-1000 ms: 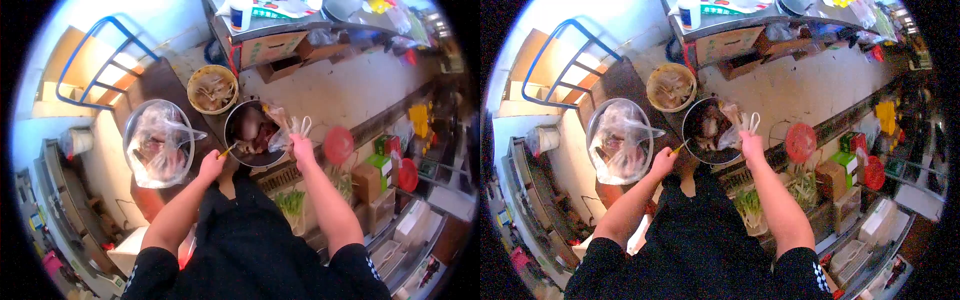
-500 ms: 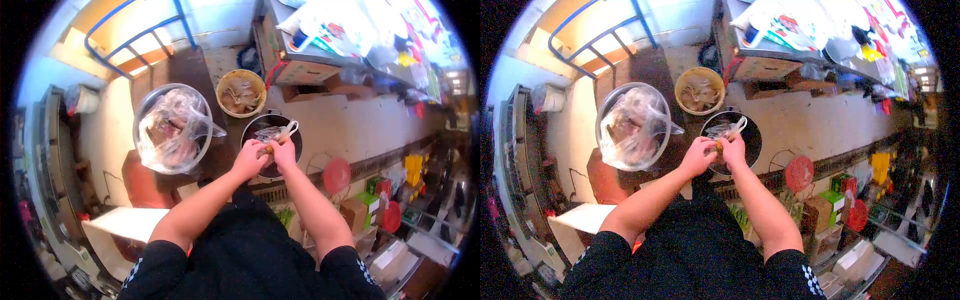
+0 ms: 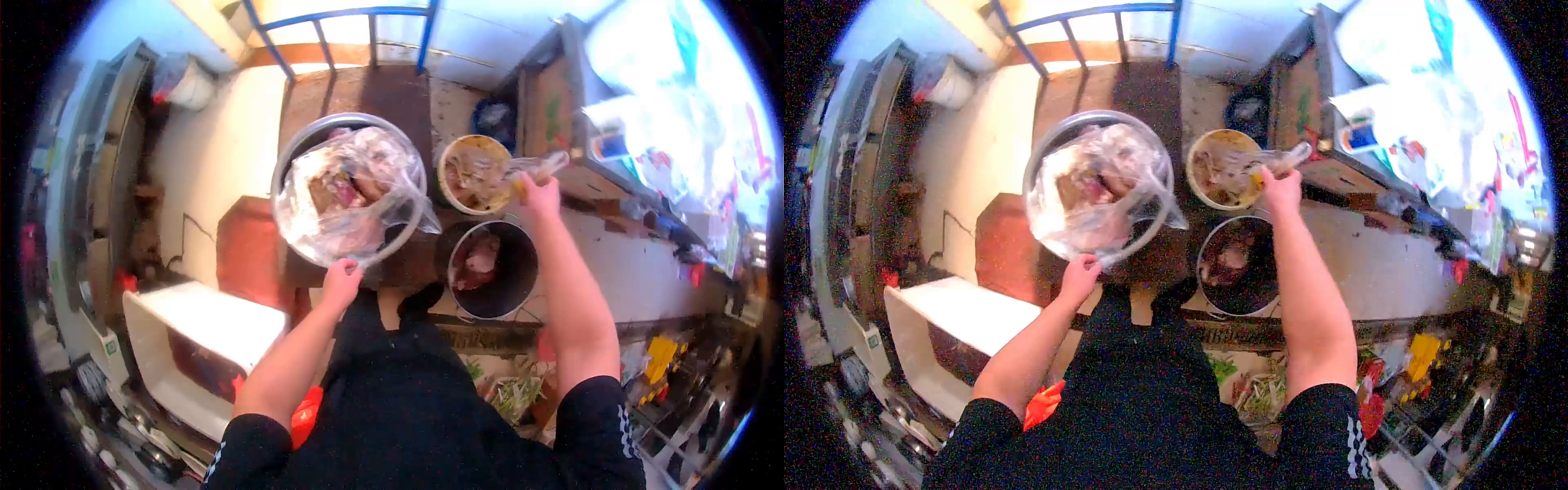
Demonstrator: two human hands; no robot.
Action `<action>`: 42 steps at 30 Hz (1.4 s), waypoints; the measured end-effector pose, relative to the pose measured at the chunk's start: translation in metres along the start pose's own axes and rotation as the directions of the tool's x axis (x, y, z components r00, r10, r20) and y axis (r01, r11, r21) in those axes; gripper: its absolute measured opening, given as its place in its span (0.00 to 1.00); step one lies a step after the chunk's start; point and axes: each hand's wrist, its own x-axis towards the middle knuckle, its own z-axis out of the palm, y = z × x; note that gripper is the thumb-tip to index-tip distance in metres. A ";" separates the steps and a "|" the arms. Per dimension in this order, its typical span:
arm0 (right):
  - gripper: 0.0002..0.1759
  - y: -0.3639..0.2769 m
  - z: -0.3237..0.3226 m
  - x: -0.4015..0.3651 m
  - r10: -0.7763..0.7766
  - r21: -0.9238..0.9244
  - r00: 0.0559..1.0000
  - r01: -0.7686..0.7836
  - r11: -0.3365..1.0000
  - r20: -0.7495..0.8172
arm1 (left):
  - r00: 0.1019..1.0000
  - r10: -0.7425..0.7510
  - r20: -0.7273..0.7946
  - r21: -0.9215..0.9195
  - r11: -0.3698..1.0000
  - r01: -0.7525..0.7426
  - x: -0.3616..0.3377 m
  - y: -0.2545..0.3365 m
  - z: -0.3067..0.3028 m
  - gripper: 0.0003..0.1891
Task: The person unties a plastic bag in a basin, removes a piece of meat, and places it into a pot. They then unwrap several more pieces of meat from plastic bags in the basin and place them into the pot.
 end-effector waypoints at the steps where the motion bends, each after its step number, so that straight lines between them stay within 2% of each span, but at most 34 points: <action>1: 0.34 -0.010 0.017 -0.006 -0.006 -0.005 1.000 0.006 1.000 0.020 | 0.999 -0.020 0.042 -0.009 1.000 0.021 0.010 0.000 -0.008 0.18; 2: 0.34 -0.018 0.031 -0.014 -0.043 -0.056 0.999 0.044 0.997 0.016 | 0.996 -0.037 0.086 -0.022 0.999 0.039 0.023 0.002 -0.014 0.18; 3: 0.35 -0.024 0.041 -0.025 -0.081 -0.110 0.997 0.082 0.991 0.012 | 0.998 0.057 0.036 0.074 0.995 -0.060 0.035 0.005 -0.018 0.19; 4: 0.35 -0.027 0.050 -0.037 -0.118 -0.167 0.993 0.117 0.979 0.007 | 0.998 0.044 0.033 0.065 0.997 -0.046 0.051 0.008 -0.023 0.19; 5: 0.35 -0.028 0.059 -0.051 -0.154 -0.224 0.988 0.150 0.963 0.002 | 0.982 0.185 0.048 0.149 0.970 -0.190 0.068 0.010 -0.027 0.18; 6: 0.32 -0.014 0.072 -0.068 -0.293 -0.258 0.949 0.314 0.914 0.117 | 0.944 0.322 0.078 0.227 0.916 -0.331 0.088 0.009 -0.031 0.17; 7: 0.29 -0.038 0.077 -0.106 -0.221 -0.336 0.939 0.304 0.891 0.263 | 0.947 0.311 0.083 0.215 0.922 -0.321 0.112 0.001 -0.032 0.17; 9: 0.26 -0.006 0.101 -0.152 -0.227 -0.344 0.903 0.358 0.868 0.365 | 0.905 0.345 0.251 0.294 0.863 -0.410 0.163 -0.018 -0.029 0.15; 10: 0.25 -0.010 0.104 -0.179 -0.128 -0.373 0.898 0.300 0.878 0.420 | 0.940 0.174 0.294 0.393 0.874 -0.285 0.175 -0.006 -0.045 0.15; 11: 0.26 0.021 0.111 -0.194 -0.173 -0.354 0.875 0.354 0.866 0.451 | 0.948 -0.004 0.318 0.495 0.853 -0.163 0.184 0.009 -0.062 0.15; 12: 0.27 0.033 0.111 -0.211 -0.084 -0.351 0.877 0.275 0.895 0.474 | 0.965 -0.051 0.258 0.598 0.793 -0.118 0.214 -0.035 -0.055 0.16; 13: 0.27 0.047 0.112 -0.225 -0.055 -0.411 0.871 0.285 0.866 0.488 | 0.977 -0.089 0.192 0.693 0.718 -0.071 0.237 -0.081 -0.049 0.17; 14: 0.28 0.066 0.110 -0.233 0.059 -0.412 0.856 0.185 0.892 0.514 | 0.994 -0.073 0.077 0.748 0.664 -0.009 0.235 -0.083 -0.062 0.17; 15: 0.28 0.074 0.104 -0.243 0.048 -0.444 0.861 0.213 0.870 0.507 | 0.998 -0.044 -0.037 0.793 0.607 0.056 0.231 -0.079 -0.075 0.17; 16: 0.28 0.085 0.099 -0.250 0.059 -0.451 0.860 0.206 0.868 0.508 | 0.998 -0.052 -0.027 0.793 0.607 0.053 0.241 -0.084 -0.076 0.17; 18: 0.26 0.104 0.093 -0.259 0.297 -0.546 0.839 -0.001 0.838 0.455 | 0.998 -0.010 0.063 0.686 0.727 -0.036 0.270 -0.090 -0.076 0.19; 20: 0.25 0.118 0.088 -0.267 0.359 -0.596 0.829 -0.038 0.802 0.429 | 0.997 0.047 0.056 0.605 0.793 -0.071 0.287 -0.062 -0.063 0.23; 21: 0.24 0.123 0.088 -0.270 0.409 -0.640 0.821 -0.070 0.765 0.398 | 0.997 0.045 0.067 0.605 0.793 -0.076 0.305 -0.069 -0.052 0.23; 23: 0.23 0.106 0.086 -0.272 0.459 -0.624 0.797 -0.136 0.770 0.393 | 0.987 0.156 0.047 0.275 0.948 -0.163 0.336 -0.086 -0.019 0.26; 24: 0.22 0.099 0.087 -0.274 0.497 -0.600 0.772 -0.192 0.777 0.396 | 0.986 0.156 0.060 0.270 0.948 -0.167 0.338 -0.081 -0.014 0.26; 26: 0.21 0.105 0.092 -0.276 0.475 -0.576 0.779 -0.182 0.797 0.410 | 0.992 -0.119 -0.049 0.299 0.946 0.129 0.338 -0.065 -0.009 0.26; 27: 0.21 0.104 0.095 -0.277 0.442 -0.546 0.787 -0.162 0.822 0.431 | 0.979 -0.174 -0.104 0.228 0.954 0.194 0.337 -0.062 -0.009 0.23; 28: 0.21 0.103 0.099 -0.278 0.447 -0.548 0.787 -0.168 0.819 0.426 | 0.980 -0.173 -0.096 0.228 0.955 0.191 0.337 -0.060 -0.011 0.23; 30: 0.20 0.096 0.109 -0.283 0.384 -0.457 0.783 -0.145 0.877 0.490 | 0.986 -0.143 0.084 0.342 0.934 0.107 0.335 -0.054 -0.023 0.23; 31: 0.19 0.083 0.114 -0.283 0.401 -0.465 0.763 -0.149 0.873 0.507 | 0.997 -0.065 0.048 0.344 0.938 0.044 0.332 -0.054 -0.023 0.20; 32: 0.19 0.078 0.118 -0.284 0.401 -0.462 0.762 -0.151 0.874 0.509 | 0.997 -0.064 0.048 0.348 0.936 0.043 0.331 -0.052 -0.022 0.20; 34: 0.20 0.073 0.123 -0.287 0.336 -0.455 0.763 -0.062 0.888 0.552 | 0.985 0.160 -0.059 0.379 0.917 -0.127 0.326 -0.032 -0.021 0.17; 35: 0.20 0.076 0.124 -0.289 0.339 -0.456 0.764 -0.066 0.887 0.549 | 0.974 0.223 -0.037 0.290 0.935 -0.203 0.325 -0.023 -0.023 0.16; 36: 0.21 0.080 0.125 -0.291 0.354 -0.437 0.759 -0.102 0.894 0.547 | 0.974 0.225 -0.035 0.289 0.935 -0.205 0.328 -0.019 -0.022 0.16; 38: 0.21 0.088 0.124 -0.293 0.368 -0.418 0.754 -0.137 0.898 0.544 | 0.958 0.267 0.103 0.506 0.815 -0.282 0.336 -0.012 -0.020 0.17; 41: 0.21 0.099 0.113 -0.294 0.371 -0.460 0.759 -0.106 0.881 0.535 | 0.958 0.239 0.160 0.523 0.802 -0.288 0.348 -0.014 -0.015 0.17; 42: 0.19 0.102 0.110 -0.294 0.423 -0.445 0.742 -0.188 0.876 0.520 | 0.954 0.246 0.172 0.526 0.796 -0.299 0.347 -0.011 -0.016 0.17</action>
